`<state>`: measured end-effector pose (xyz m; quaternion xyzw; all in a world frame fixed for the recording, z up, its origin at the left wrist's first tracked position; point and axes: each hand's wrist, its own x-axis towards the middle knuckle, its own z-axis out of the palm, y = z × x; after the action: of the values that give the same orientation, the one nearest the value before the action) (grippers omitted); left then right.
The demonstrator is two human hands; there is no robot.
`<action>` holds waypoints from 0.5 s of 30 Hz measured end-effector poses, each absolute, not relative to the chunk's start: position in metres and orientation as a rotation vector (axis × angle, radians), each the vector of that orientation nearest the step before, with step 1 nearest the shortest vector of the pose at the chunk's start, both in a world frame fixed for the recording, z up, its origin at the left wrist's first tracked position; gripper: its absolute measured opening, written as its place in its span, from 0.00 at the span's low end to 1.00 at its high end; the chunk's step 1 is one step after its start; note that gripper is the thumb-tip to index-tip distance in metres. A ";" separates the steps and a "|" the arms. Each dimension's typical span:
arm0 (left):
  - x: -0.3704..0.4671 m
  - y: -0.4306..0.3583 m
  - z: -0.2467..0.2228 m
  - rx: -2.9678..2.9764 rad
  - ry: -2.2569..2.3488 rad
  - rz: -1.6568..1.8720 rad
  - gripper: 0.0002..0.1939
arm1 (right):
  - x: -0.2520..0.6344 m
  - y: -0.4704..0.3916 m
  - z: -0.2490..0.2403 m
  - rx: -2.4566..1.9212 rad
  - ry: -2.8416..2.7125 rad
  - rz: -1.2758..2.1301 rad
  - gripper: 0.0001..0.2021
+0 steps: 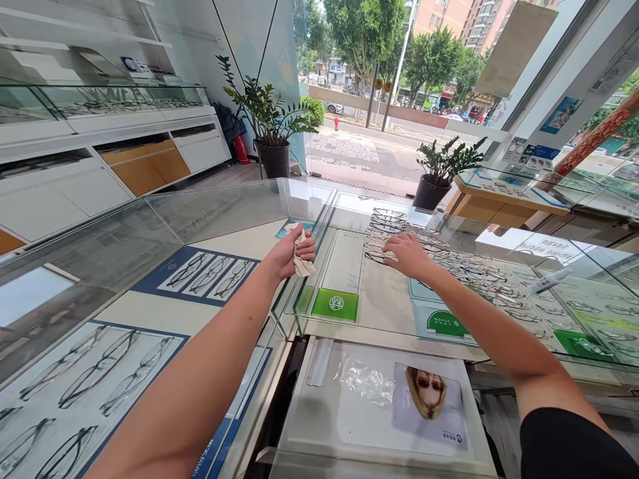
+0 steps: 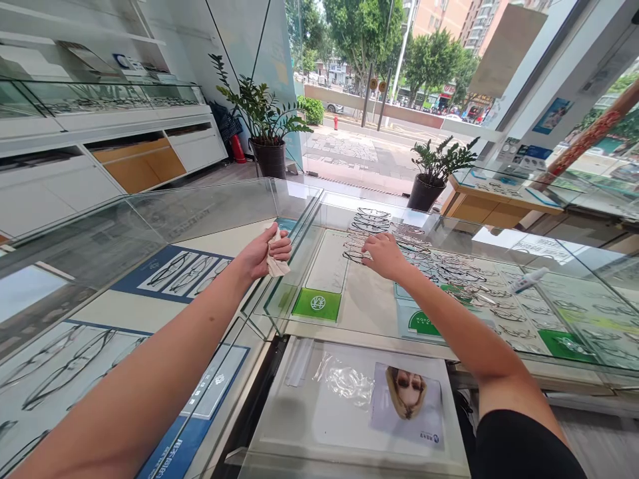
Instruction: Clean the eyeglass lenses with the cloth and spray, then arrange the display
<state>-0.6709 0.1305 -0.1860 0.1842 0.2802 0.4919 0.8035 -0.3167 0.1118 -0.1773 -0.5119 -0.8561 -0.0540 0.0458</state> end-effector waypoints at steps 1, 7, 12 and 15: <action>-0.671 0.130 -0.186 0.394 0.604 1.056 0.27 | -0.316 0.104 -0.176 -1.550 -2.596 -0.202 0.11; -0.669 0.130 -0.184 0.415 0.623 1.058 0.28 | -0.291 0.021 -0.192 -1.322 -2.445 -0.354 0.13; -0.669 0.132 -0.183 0.457 0.637 1.055 0.28 | -0.235 -0.022 -0.217 -1.366 -2.265 -0.484 0.11; -0.669 0.135 -0.184 0.475 0.629 1.055 0.28 | -0.205 -0.020 -0.227 -1.460 -2.127 -0.525 0.13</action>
<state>-0.6689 0.1348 -0.1843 0.2207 0.2925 0.4900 0.7910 -0.2051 -0.0197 -0.2268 -0.5368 -0.7818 -0.1930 0.2515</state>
